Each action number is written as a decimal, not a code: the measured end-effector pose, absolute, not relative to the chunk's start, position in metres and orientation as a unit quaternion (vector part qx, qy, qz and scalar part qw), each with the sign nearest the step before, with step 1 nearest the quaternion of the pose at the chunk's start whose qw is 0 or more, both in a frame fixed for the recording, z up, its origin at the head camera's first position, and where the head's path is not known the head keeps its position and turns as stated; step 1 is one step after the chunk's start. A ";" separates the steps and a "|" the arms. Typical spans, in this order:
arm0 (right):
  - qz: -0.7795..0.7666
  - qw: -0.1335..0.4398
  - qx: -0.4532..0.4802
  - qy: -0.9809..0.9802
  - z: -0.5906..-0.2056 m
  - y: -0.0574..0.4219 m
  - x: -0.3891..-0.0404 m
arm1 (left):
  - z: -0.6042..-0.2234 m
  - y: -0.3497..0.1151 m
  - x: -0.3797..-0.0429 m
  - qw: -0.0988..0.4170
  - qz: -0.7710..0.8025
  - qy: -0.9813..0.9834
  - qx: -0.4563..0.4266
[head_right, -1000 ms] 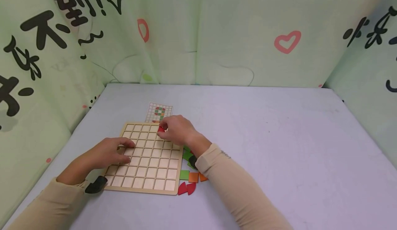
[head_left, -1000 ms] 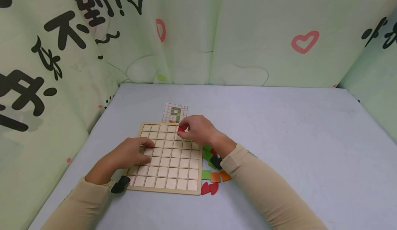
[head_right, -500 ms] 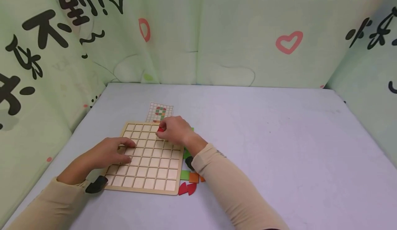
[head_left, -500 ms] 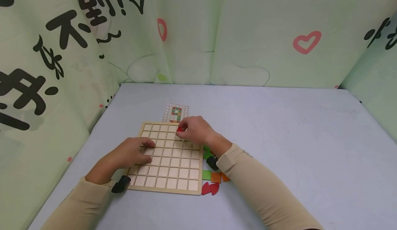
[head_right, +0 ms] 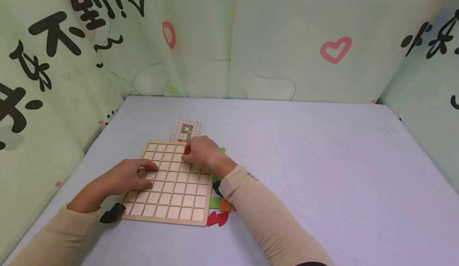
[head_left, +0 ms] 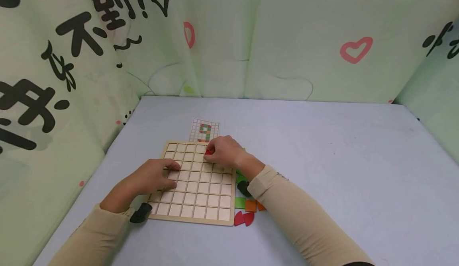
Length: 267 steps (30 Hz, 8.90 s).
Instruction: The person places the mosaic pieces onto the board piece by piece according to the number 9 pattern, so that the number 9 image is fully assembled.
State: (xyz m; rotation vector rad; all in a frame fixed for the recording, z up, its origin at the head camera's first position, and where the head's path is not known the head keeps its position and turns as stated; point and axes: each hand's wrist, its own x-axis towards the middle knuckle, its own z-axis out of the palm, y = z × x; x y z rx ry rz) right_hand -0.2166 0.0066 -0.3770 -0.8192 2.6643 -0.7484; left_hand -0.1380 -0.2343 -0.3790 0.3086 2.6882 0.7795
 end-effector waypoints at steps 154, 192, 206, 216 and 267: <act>-0.318 0.126 -0.218 0.914 -0.378 0.124 -0.201 | -0.377 -0.224 -0.128 0.147 0.277 0.945 0.095; -0.243 0.103 -0.225 0.938 -0.388 0.104 -0.228 | -0.379 -0.226 -0.129 0.146 0.276 0.946 0.090; -0.214 0.098 -0.227 0.945 -0.388 0.102 -0.229 | -0.378 -0.227 -0.128 0.143 0.283 0.944 0.094; -0.207 0.094 -0.229 0.946 -0.388 0.102 -0.230 | -0.381 -0.231 -0.127 0.138 0.289 0.942 0.095; -0.274 0.112 -0.256 0.920 -0.364 0.058 -0.230 | -0.380 -0.245 -0.126 0.148 0.302 0.939 0.072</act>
